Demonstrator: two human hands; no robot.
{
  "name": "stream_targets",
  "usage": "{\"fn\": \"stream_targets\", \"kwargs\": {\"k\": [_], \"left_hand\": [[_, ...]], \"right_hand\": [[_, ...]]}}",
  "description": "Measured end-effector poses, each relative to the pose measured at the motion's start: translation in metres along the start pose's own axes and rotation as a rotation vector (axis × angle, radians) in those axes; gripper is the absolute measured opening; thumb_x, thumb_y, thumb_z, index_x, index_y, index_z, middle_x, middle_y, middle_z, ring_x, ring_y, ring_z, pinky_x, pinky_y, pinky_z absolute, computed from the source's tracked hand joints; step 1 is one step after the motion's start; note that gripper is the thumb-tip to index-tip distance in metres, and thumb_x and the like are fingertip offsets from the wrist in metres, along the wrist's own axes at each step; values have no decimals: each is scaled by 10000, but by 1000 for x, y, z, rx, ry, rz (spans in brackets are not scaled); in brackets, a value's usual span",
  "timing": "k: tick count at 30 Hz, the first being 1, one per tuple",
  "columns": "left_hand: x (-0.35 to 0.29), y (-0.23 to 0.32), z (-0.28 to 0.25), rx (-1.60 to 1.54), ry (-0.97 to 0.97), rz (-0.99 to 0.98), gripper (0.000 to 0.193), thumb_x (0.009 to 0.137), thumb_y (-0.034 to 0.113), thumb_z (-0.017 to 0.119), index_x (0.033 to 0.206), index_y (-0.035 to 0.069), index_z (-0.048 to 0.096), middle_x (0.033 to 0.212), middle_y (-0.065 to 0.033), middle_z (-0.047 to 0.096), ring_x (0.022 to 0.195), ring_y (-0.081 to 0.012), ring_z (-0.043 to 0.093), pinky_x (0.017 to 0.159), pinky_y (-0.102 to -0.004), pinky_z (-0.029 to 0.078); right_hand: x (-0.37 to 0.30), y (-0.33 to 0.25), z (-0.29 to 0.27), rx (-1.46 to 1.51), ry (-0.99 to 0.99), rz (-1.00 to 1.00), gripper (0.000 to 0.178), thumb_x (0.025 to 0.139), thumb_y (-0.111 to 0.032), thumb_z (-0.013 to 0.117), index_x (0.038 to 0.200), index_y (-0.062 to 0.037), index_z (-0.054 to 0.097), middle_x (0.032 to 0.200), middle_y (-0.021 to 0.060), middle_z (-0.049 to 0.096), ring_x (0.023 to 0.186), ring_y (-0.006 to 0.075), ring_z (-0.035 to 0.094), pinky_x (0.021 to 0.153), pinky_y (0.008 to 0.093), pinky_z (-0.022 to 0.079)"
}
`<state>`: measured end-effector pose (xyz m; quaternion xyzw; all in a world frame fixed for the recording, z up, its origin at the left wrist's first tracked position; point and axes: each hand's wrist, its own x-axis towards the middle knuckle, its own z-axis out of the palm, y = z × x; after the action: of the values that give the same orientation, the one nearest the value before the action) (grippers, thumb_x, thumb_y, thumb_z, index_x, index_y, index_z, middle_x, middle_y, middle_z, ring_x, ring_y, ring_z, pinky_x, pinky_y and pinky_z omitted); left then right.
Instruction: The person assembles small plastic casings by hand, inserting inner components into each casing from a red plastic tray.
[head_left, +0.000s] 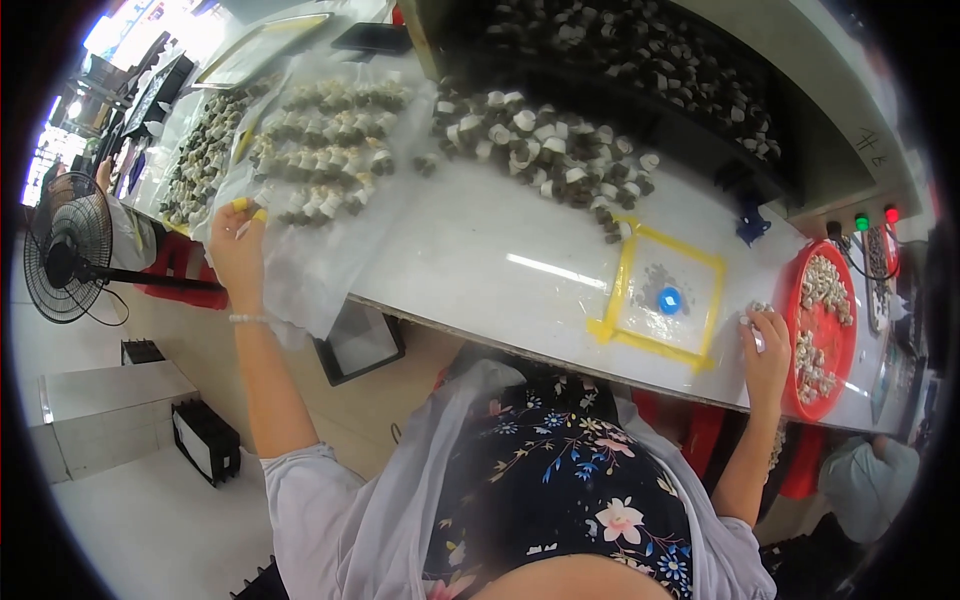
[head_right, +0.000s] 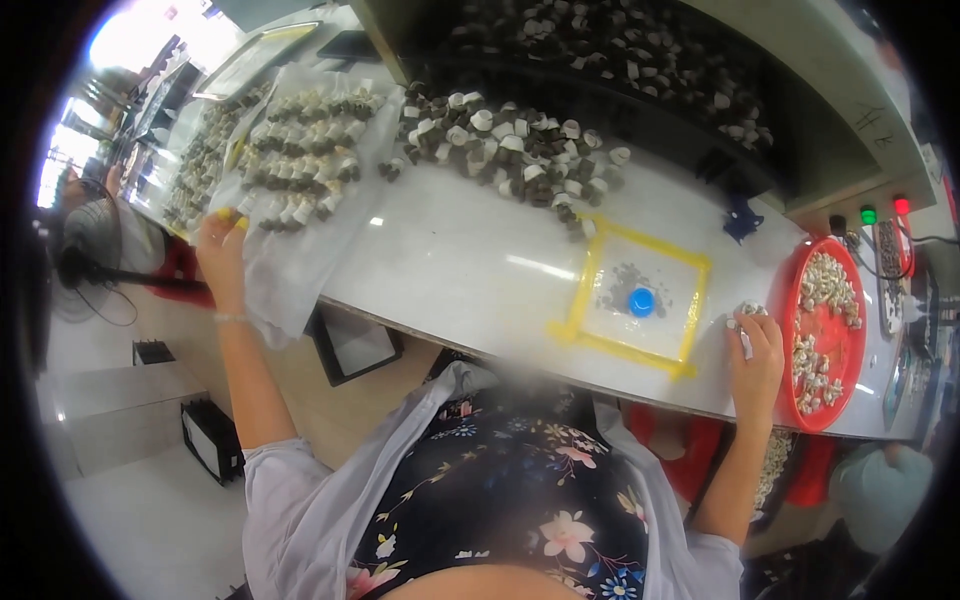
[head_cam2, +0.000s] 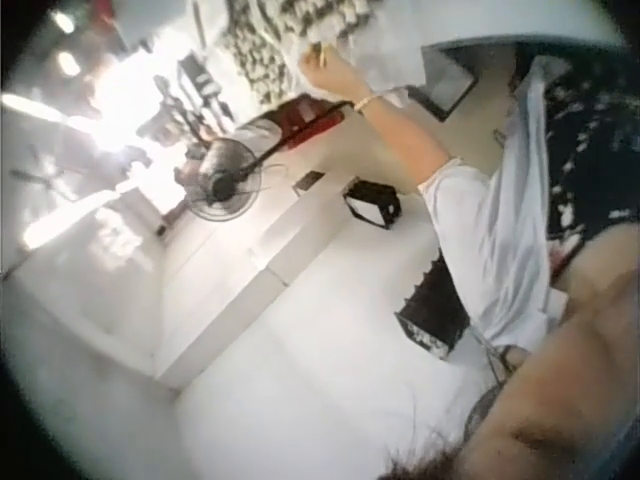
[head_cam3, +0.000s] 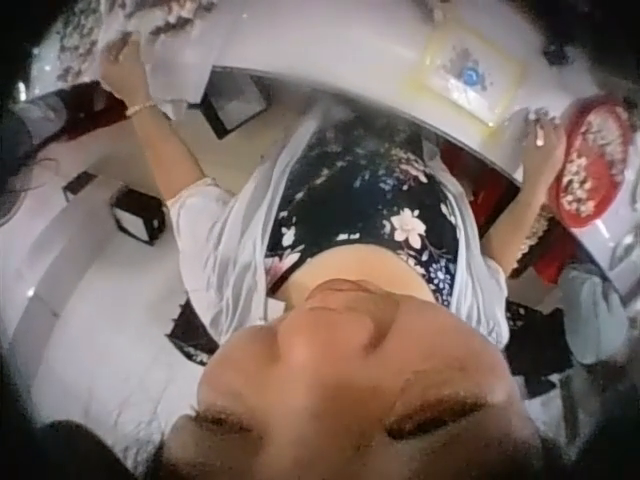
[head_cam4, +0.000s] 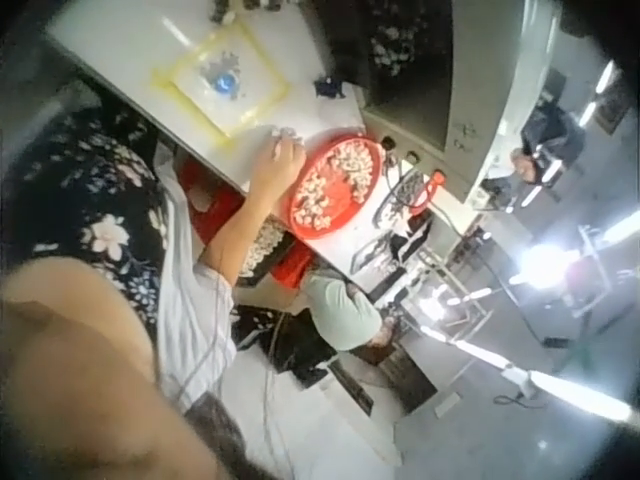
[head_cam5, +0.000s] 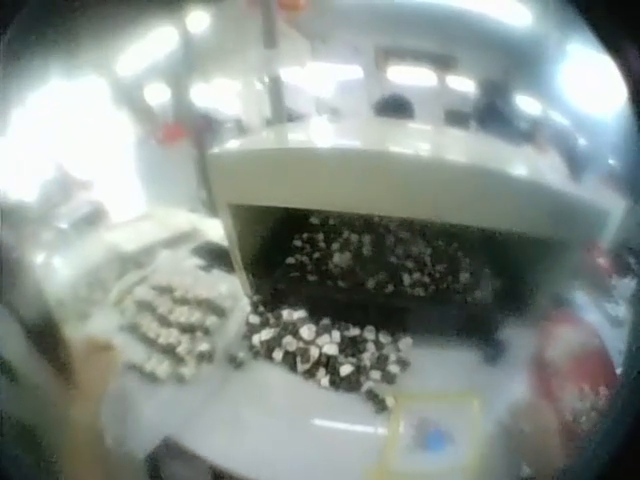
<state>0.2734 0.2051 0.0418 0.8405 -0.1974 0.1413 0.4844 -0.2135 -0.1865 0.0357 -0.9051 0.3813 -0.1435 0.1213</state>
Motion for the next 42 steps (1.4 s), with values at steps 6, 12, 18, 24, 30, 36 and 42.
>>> {"fn": "stream_targets", "kwargs": {"k": [6,12,18,24,30,36,42], "left_hand": [[5,-16,5,67,-183,-105,220,794,38,606,1010,4,580,905,-55,618,733,-80,559,623,-198,421],[-18,20,27,267,39,187,239,794,58,611,1026,8,583,935,-42,616,764,-116,573,645,-221,447],[-86,129,125,-22,-487,544,289,740,75,647,1011,4,579,1037,-143,608,965,-282,570,859,-373,440],[-100,167,192,-9,-645,579,301,727,80,623,1015,7,570,1075,-166,566,986,-332,532,839,-368,434],[-103,162,188,56,-833,544,257,705,26,590,959,-4,559,1050,-159,564,932,-337,527,819,-360,440],[-117,154,166,-127,-881,633,287,678,-29,578,963,-3,549,1060,-141,565,930,-305,533,809,-345,450],[-137,150,168,0,-675,504,323,701,-9,612,1016,18,543,1036,-143,549,886,-275,546,767,-336,454]], "right_hand": [[0,-9,10,-41,136,-36,196,760,-27,604,953,9,611,930,146,601,881,294,566,781,343,450],[7,-33,22,-77,257,-256,219,729,4,611,946,-7,630,851,105,589,795,286,551,704,372,450],[0,-33,22,-55,245,-324,237,716,15,615,953,9,622,890,118,603,789,283,559,681,368,455],[-13,-27,22,78,209,-199,213,722,28,619,935,21,627,904,136,609,809,279,574,694,346,463],[-13,-27,20,200,159,-66,236,697,13,638,931,-17,632,879,119,601,810,264,570,672,331,467],[6,-48,16,365,40,-200,255,706,-9,667,959,-23,636,894,106,595,814,241,575,705,303,463],[28,-67,21,294,-46,-357,232,700,-41,672,931,-50,651,850,80,586,781,236,566,698,327,457]]}}
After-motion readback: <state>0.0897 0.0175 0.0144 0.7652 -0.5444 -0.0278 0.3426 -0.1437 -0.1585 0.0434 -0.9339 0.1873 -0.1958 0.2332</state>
